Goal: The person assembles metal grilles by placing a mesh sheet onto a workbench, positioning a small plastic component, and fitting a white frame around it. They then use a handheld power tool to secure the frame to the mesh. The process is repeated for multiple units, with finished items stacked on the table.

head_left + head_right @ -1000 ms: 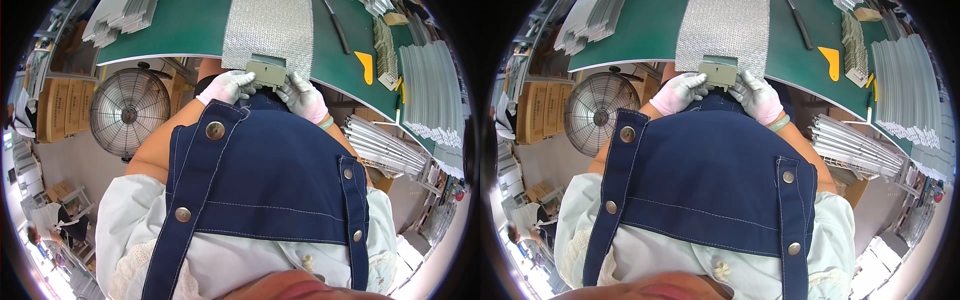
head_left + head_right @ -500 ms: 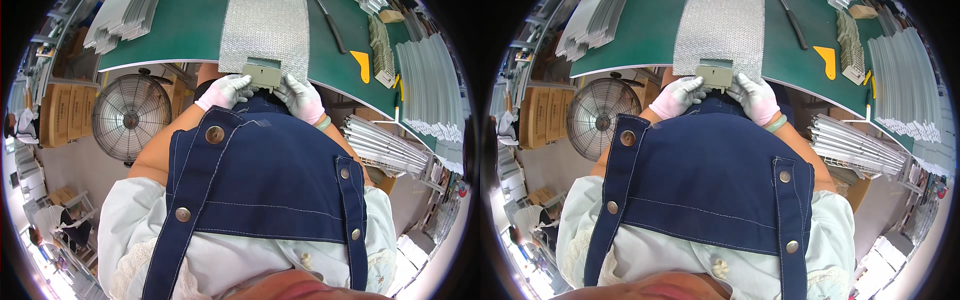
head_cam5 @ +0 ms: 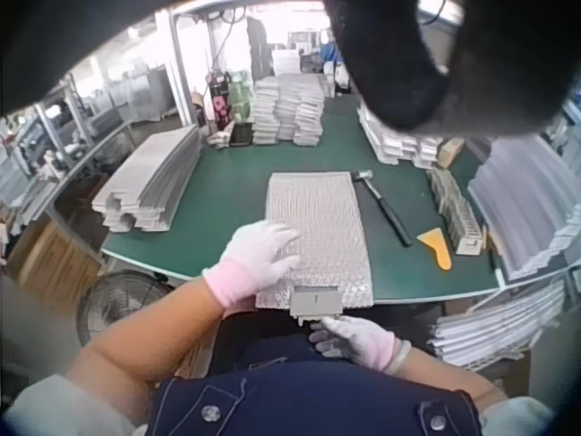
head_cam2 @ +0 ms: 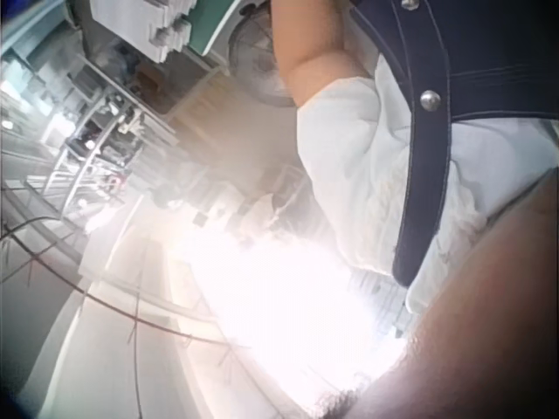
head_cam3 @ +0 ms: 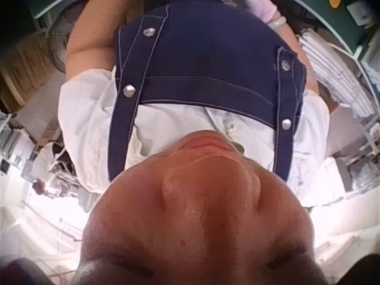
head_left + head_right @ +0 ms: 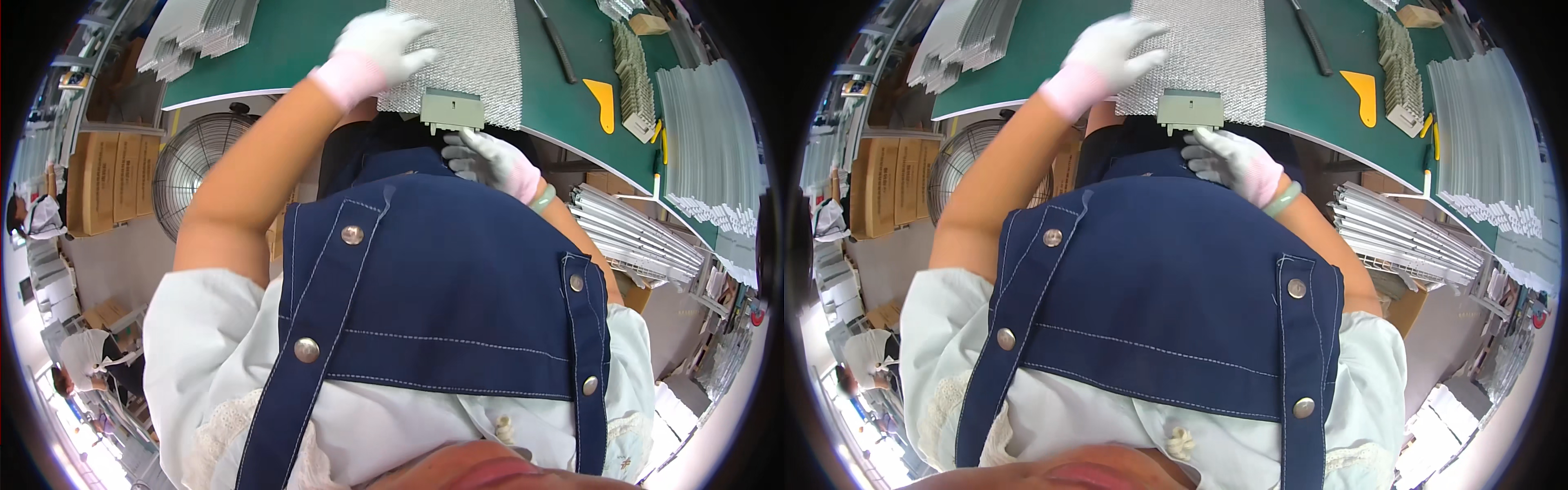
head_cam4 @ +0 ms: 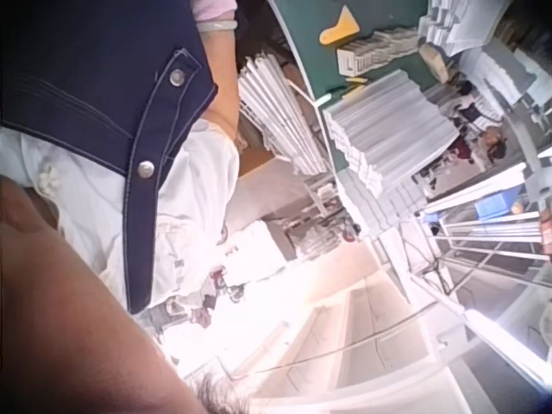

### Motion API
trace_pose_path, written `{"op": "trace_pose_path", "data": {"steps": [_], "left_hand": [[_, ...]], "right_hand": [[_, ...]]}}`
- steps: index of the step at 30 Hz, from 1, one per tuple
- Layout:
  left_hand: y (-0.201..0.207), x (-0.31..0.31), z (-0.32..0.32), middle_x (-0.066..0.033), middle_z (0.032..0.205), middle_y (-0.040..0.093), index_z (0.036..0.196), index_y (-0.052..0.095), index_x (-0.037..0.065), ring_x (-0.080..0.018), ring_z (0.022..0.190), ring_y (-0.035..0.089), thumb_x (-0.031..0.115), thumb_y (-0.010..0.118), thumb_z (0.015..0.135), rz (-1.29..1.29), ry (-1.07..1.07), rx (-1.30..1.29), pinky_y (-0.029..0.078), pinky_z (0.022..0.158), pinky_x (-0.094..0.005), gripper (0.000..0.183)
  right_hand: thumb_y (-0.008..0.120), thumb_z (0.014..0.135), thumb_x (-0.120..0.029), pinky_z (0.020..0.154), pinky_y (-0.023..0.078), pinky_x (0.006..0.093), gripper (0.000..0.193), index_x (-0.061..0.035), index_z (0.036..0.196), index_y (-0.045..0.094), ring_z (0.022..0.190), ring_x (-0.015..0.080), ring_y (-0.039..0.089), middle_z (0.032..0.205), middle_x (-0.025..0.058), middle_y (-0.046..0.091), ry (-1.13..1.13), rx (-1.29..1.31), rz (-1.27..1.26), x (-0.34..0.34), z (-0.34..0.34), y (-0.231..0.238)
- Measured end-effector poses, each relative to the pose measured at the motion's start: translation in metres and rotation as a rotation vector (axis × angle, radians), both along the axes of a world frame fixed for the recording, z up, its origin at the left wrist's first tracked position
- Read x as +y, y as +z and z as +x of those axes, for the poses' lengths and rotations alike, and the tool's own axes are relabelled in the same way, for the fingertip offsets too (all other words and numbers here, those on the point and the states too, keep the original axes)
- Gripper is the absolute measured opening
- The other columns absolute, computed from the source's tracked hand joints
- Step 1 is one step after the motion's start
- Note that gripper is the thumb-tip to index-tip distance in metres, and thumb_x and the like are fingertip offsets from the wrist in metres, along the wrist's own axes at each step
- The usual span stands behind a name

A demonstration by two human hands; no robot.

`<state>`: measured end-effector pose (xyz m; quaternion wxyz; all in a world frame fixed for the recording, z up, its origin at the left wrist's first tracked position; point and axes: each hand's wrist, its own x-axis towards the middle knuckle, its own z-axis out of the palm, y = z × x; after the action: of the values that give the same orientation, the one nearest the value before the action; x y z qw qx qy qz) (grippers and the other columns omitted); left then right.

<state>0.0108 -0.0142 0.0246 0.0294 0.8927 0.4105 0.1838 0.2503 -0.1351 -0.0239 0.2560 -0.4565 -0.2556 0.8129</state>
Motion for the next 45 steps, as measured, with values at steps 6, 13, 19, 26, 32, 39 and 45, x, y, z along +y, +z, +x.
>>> {"op": "trace_pose_path", "data": {"steps": [6,13,19,26,32,39,45], "left_hand": [[-0.054,0.035,0.029,-0.016,0.152,0.036,0.147,0.04,0.026,-0.0383,0.14,0.03,0.06,0.052,0.089,0.128,-0.218,0.316,0.019,0.116,-0.0528,0.069],[-0.054,0.033,0.031,-0.0148,0.15,0.039,0.145,0.043,0.025,-0.036,0.138,0.034,0.05,0.048,0.094,0.143,-0.248,0.259,0.022,0.114,-0.0518,0.057],[-0.053,0.002,0.04,-0.0151,0.15,0.039,0.145,0.044,0.026,-0.0361,0.138,0.034,0.051,0.046,0.093,0.106,-0.189,0.248,0.021,0.114,-0.0541,0.057],[-0.055,-0.004,0.043,-0.0151,0.15,0.039,0.144,0.044,0.027,-0.0361,0.138,0.034,0.052,0.047,0.093,0.113,-0.197,0.232,0.02,0.114,-0.0555,0.057],[-0.055,0.001,0.044,-0.0149,0.149,0.04,0.144,0.045,0.026,-0.0358,0.137,0.034,0.052,0.048,0.092,0.127,-0.175,0.237,0.021,0.113,-0.0546,0.058],[-0.054,0.011,0.04,-0.0197,0.143,0.045,0.142,0.047,0.017,-0.038,0.133,0.038,0.049,0.053,0.089,0.105,-0.259,0.134,0.025,0.112,-0.0521,0.062],[0.002,0.014,0.001,-0.0268,0.137,0.049,0.138,0.043,-0.006,-0.036,0.131,0.045,0.042,0.062,0.087,-0.41,0.444,-0.67,0.035,0.11,-0.0389,0.073]], "right_hand": [[0.056,0.097,-0.043,0.072,0.051,0.0308,0.042,-0.0034,0.113,0.057,0.075,0.0153,0.059,0.09,0.0081,0.063,-0.163,0.033,0.038,0.01,-0.03,-0.016],[0.057,0.098,-0.039,0.07,0.052,0.0306,0.038,-0.0023,0.107,0.058,0.07,0.0165,0.06,0.083,0.0094,0.063,-0.331,0.082,0.069,0.012,-0.042,-0.021],[0.058,0.095,-0.04,0.061,0.046,0.027,0.035,-0.0055,0.1,0.059,0.062,0.014,0.051,0.078,0.0068,0.058,-0.366,-0.002,-0.183,-0.004,-0.03,0.009],[0.064,0.094,-0.032,0.065,0.055,0.0323,0.032,-0.0049,0.11,0.057,0.068,0.0155,0.063,0.082,0.0083,0.066,-0.275,0.164,-0.14,-0.01,-0.009,-0.022],[0.062,0.095,-0.032,0.06,0.05,0.0304,0.03,-0.0062,0.109,0.057,0.058,0.0119,0.054,0.077,0.0047,0.06,-0.421,0.158,0.045,-0.005,-0.026,-0.019],[0.062,0.095,-0.033,0.062,0.045,0.027,0.029,-0.0059,0.103,0.056,0.07,0.0134,0.054,0.084,0.0041,0.058,0.037,0.274,-0.14,0.003,0.003,-0.005],[0.068,0.089,-0.031,0.069,0.053,0.0284,0.041,0.0053,0.106,0.064,0.08,0.0169,0.066,0.09,0.0152,0.069,0.054,-0.693,0.395,0.024,0.049,0.065]]}}
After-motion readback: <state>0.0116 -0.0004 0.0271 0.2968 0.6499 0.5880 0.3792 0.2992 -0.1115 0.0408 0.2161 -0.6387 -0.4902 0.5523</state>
